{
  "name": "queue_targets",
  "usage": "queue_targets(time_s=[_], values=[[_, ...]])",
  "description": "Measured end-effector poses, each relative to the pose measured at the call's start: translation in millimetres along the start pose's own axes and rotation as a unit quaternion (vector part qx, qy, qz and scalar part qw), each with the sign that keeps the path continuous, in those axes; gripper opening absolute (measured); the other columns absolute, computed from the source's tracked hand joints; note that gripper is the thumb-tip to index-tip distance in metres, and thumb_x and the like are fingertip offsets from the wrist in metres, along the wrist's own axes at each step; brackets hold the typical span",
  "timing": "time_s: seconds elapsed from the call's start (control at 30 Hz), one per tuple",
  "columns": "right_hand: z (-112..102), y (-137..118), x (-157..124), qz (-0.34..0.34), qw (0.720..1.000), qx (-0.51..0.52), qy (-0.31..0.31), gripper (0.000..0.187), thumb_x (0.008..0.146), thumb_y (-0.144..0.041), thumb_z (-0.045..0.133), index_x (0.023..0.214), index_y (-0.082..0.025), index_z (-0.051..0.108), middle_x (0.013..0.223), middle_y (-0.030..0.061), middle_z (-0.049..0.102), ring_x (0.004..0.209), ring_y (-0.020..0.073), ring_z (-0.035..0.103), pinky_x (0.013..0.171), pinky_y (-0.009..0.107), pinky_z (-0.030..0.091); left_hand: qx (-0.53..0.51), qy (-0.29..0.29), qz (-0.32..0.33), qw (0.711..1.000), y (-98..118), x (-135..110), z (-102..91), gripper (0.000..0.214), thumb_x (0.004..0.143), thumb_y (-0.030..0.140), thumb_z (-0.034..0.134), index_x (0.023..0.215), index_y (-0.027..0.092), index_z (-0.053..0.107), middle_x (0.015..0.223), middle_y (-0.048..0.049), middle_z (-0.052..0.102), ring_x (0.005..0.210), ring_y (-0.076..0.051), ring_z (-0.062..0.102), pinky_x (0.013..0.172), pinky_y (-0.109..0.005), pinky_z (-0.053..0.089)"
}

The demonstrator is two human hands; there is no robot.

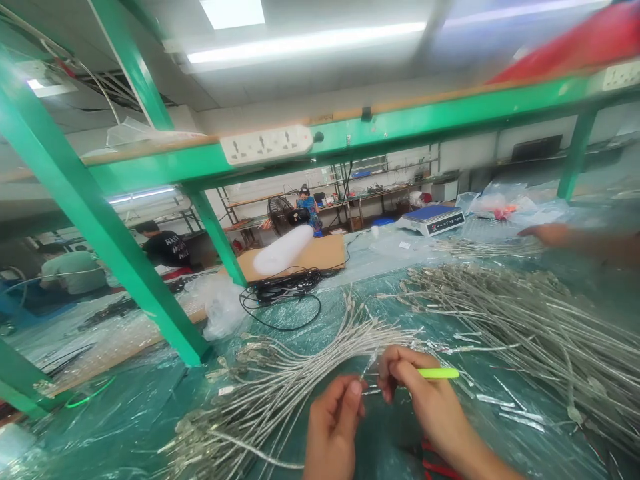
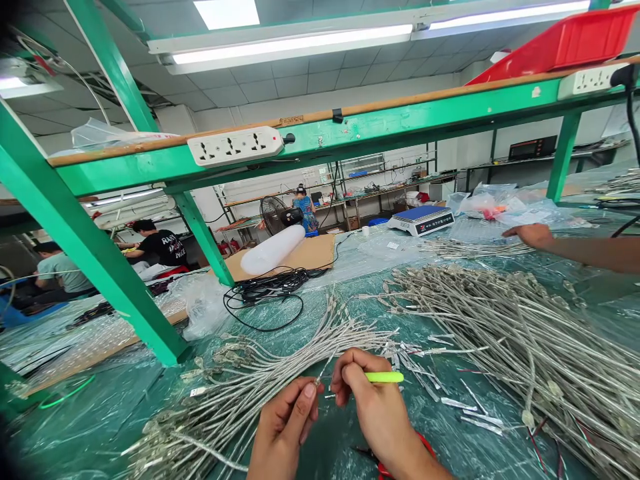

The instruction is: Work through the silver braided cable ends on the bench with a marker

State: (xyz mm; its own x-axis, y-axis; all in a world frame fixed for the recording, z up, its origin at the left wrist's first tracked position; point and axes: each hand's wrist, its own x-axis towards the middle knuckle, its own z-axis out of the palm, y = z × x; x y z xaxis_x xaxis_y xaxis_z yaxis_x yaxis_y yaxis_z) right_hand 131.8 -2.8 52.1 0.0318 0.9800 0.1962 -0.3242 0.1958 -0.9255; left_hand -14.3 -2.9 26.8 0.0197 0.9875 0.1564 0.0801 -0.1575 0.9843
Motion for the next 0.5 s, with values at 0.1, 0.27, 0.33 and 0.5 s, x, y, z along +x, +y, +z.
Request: queue_targets(time_s=[0.1, 0.27, 0.33, 0.5], values=[[1.0, 2.9, 2.8, 0.033, 0.998, 0.058, 0.007, 0.023, 0.073, -0.016, 0.050, 0.053, -0.017, 0.062, 0.053, -0.0008, 0.059, 0.047, 0.0137, 0.053, 0.049, 0.025, 0.042, -0.001, -0.001, 0.004, 1.000, -1.9, 0.0, -0.8, 0.035, 0.078, 0.050, 0.063, 0.077, 0.016, 0.070, 0.054, 0.0028, 0.051, 0.050, -0.012, 0.042, 0.046, -0.022, 0.032], [4.7, 12.0, 5.5, 0.072, 0.988, 0.132, 0.021, 0.021, 0.072, -0.021, 0.052, 0.054, -0.017, 0.062, 0.053, -0.0004, 0.059, 0.045, 0.0139, 0.053, 0.046, 0.026, 0.043, -0.019, -0.019, -0.010, 1.000, -3.0, 1.3, -2.5, 0.030, 0.080, 0.045, 0.064, 0.078, 0.015, 0.068, 0.055, 0.0036, 0.050, 0.046, -0.008, 0.034, 0.043, -0.021, 0.024], [6.4, 13.4, 4.9, 0.088, 0.983, 0.162, 0.026, 0.020, 0.072, -0.022, 0.053, 0.055, -0.016, 0.062, 0.053, 0.0000, 0.060, 0.045, 0.0138, 0.054, 0.046, 0.026, 0.044, -0.034, -0.023, -0.020, 0.999, -3.5, 2.3, -2.5, 0.032, 0.079, 0.046, 0.065, 0.077, 0.014, 0.067, 0.054, 0.0035, 0.051, 0.044, -0.007, 0.033, 0.042, -0.021, 0.022], [9.5, 16.6, 2.7, 0.119, 0.968, 0.221, 0.025, 0.015, 0.072, -0.024, 0.058, 0.060, -0.016, 0.063, 0.057, 0.0011, 0.062, 0.048, 0.0143, 0.056, 0.049, 0.027, 0.046, -0.101, -0.015, -0.068, 0.992, -6.1, 4.5, -1.5, 0.037, 0.072, 0.050, 0.071, 0.075, 0.013, 0.067, 0.051, 0.0038, 0.052, 0.038, -0.004, 0.029, 0.039, -0.019, 0.018]])
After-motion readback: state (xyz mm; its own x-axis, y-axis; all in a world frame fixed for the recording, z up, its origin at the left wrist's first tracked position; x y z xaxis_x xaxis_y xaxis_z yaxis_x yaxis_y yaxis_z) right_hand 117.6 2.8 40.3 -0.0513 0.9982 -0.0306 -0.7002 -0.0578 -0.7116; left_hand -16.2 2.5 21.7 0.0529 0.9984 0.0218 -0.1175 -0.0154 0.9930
